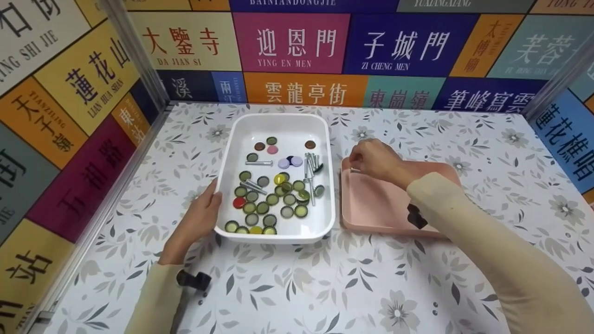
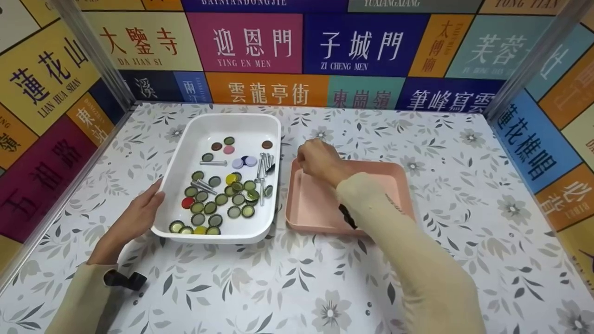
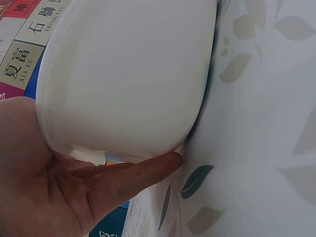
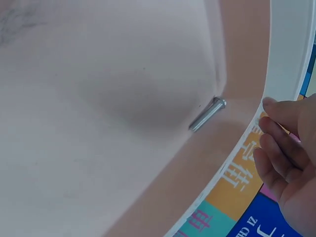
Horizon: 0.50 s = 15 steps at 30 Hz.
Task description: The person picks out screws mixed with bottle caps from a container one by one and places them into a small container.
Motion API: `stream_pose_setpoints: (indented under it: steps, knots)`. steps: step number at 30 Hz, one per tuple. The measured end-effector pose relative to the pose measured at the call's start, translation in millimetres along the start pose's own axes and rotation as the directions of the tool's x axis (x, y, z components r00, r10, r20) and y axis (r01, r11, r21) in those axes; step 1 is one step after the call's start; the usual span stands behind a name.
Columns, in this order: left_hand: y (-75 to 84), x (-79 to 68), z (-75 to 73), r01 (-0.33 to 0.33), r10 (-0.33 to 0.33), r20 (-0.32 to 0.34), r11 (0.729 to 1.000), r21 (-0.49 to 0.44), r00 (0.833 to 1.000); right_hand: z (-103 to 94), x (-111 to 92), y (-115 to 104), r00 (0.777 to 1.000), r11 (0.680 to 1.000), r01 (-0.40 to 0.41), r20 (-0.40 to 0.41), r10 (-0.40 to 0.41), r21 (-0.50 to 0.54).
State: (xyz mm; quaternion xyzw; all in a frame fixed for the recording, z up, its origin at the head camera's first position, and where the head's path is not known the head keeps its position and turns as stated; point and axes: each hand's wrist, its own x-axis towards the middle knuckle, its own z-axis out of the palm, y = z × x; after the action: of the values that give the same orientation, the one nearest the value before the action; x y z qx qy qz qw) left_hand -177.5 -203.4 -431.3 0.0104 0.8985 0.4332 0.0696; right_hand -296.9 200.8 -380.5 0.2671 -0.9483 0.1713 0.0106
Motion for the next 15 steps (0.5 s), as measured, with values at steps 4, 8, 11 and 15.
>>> stream_pose_setpoints:
  steps: [4, 8, 11, 15]
  knots:
    - [-0.3, -0.4, -0.3, -0.002, 0.002, -0.004, 1.0, 0.0, 1.0, 1.4, 2, -8, 0.995, 0.997, 0.071, -0.066, -0.07, 0.009]
    - [-0.2, -0.6, -0.4, -0.001, 0.001, -0.005, 1.0, 0.004, 1.0, -0.2, 4, -16, 0.991, 0.994, 0.106, -0.089, -0.104, 0.011]
    - [-0.6, -0.1, -0.3, -0.003, 0.003, -0.005, 1.0, 0.001, 1.0, -2.2, 6, -21, 0.99, 0.993, 0.117, -0.085, -0.116, 0.009]
    - [-0.3, -0.1, 0.0, -0.021, 0.021, -0.015, 1.0, 0.0, 1.0, -3.4, 7, -26, 0.987, 0.992, 0.129, -0.095, -0.128, 0.004]
